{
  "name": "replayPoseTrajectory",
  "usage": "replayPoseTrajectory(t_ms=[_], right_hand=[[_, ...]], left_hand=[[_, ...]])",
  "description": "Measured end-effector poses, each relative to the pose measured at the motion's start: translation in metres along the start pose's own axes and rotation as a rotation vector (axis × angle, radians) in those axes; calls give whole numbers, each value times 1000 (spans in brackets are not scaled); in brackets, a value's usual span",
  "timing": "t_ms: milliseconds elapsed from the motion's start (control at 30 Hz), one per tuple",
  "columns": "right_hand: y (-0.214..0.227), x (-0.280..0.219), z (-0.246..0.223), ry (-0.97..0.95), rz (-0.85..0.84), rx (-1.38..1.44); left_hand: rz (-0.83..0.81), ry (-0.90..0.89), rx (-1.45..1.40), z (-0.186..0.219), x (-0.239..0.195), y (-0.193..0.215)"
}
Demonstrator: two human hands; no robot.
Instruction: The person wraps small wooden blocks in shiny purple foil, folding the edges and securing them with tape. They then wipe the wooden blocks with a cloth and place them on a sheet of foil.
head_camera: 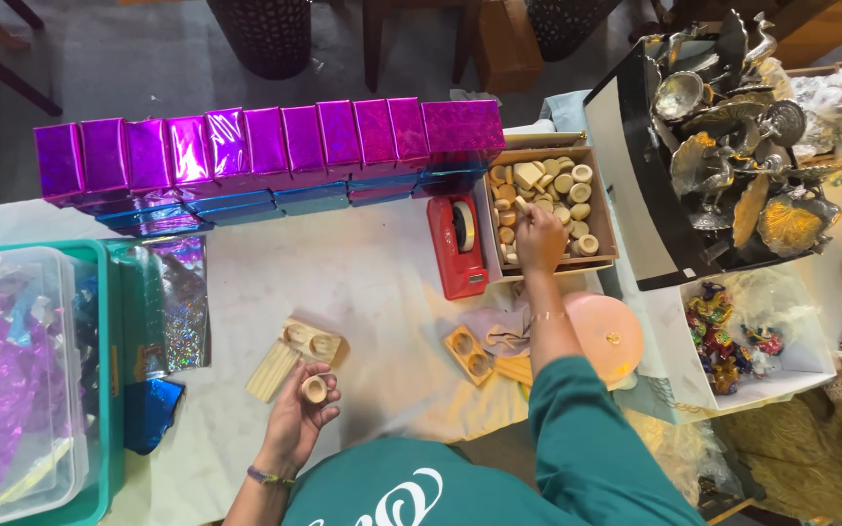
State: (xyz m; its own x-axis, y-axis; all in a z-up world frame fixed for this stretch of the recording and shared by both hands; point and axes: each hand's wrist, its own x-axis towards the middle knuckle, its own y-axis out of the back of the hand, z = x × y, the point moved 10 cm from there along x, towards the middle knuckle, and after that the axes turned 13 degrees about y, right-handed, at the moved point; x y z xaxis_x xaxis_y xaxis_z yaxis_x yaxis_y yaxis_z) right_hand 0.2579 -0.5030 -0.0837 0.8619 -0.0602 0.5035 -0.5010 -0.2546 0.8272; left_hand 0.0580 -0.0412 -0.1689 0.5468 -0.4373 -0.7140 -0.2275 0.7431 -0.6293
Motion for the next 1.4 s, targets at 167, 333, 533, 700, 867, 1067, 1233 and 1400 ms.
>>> replayPoseTrajectory(t_ms=[167, 333, 533, 700, 867, 1067, 1233, 1400], right_hand=[[45, -46, -169, 219, 13, 464], [71, -103, -329, 624, -420, 761], [31, -152, -155, 387, -469, 86], [7, -193, -44, 241, -390, -180], [1, -178, -43, 109, -529, -151], [65, -133, -222, 80, -199, 977], [100, -142, -356, 498, -223, 875], [86, -156, -364, 784, -281, 828]], left_hand=[[61, 3, 101, 4, 10, -5], [-102, 112, 78, 2, -9, -57], [-151, -26, 32, -4, -2, -32], [-65, -102, -131, 15, -14, -23], [-23, -198, -63, 24, -22, -16], [18, -263, 117, 3, -1, -29], [-47, -553, 224, 5, 16, -46], [-16, -318, 74, -12, 21, -32]])
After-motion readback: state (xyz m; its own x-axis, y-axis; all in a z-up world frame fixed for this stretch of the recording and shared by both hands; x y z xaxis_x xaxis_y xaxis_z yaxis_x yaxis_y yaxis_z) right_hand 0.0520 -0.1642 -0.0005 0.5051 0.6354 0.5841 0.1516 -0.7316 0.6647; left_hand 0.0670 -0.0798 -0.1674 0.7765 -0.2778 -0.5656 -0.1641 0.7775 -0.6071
